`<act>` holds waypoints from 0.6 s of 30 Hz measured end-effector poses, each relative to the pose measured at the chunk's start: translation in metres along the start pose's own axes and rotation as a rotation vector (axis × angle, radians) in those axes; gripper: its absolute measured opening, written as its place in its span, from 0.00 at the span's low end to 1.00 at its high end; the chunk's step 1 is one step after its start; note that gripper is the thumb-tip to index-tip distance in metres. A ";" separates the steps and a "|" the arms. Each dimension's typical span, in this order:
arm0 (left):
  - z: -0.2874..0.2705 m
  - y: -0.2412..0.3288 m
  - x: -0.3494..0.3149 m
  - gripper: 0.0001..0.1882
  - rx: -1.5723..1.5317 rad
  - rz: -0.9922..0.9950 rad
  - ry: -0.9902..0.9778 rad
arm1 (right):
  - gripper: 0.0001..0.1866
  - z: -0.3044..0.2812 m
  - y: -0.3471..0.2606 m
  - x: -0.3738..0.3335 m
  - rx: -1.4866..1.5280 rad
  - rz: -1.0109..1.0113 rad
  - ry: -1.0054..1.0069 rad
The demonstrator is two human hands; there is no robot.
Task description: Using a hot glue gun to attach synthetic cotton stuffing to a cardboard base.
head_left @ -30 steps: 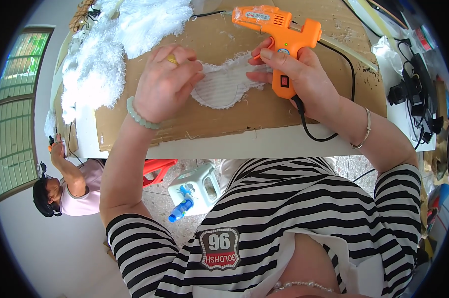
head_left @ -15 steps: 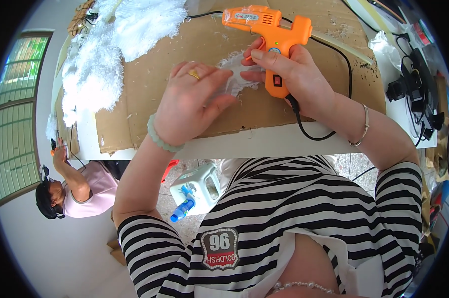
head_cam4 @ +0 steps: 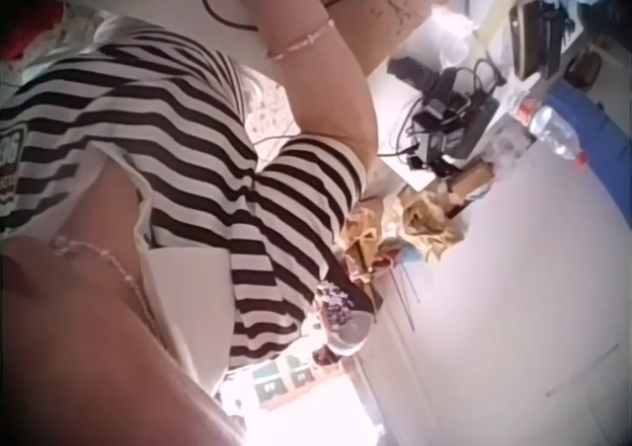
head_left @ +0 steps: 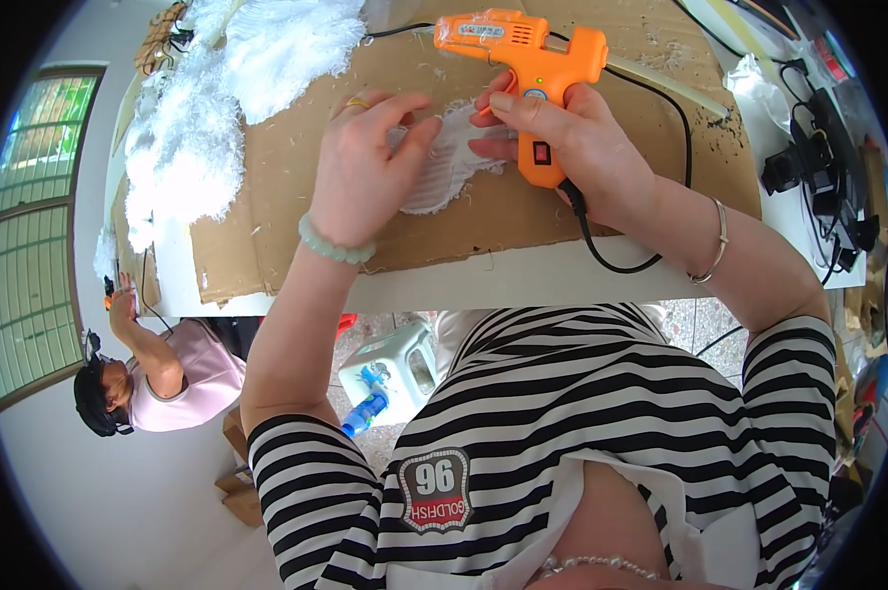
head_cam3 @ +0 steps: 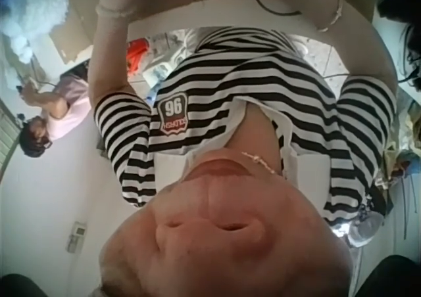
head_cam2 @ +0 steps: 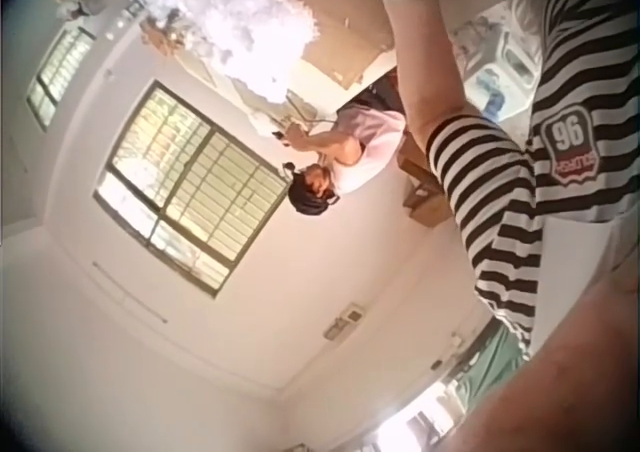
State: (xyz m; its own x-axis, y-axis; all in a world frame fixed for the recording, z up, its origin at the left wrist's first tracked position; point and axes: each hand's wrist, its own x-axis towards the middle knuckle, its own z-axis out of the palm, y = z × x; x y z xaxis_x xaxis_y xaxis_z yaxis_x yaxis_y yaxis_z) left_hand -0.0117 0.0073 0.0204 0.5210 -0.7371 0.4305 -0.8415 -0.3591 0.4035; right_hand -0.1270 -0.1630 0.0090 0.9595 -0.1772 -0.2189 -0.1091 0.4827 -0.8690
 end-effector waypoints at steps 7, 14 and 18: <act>0.008 -0.006 0.006 0.06 0.058 0.258 -0.089 | 0.13 -0.002 0.002 0.002 0.010 -0.015 -0.017; 0.000 0.016 -0.007 0.11 0.404 0.424 -0.106 | 0.12 -0.005 -0.005 0.000 0.035 -0.080 -0.029; -0.001 0.017 -0.012 0.14 0.470 0.460 -0.096 | 0.12 -0.011 -0.018 0.005 0.030 -0.245 0.036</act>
State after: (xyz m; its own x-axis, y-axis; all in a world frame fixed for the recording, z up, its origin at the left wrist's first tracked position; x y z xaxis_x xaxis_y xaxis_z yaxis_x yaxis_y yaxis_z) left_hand -0.0317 0.0106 0.0231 0.0971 -0.9149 0.3918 -0.9593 -0.1909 -0.2082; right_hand -0.1230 -0.1815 0.0184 0.9465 -0.3223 -0.0193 0.1341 0.4466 -0.8847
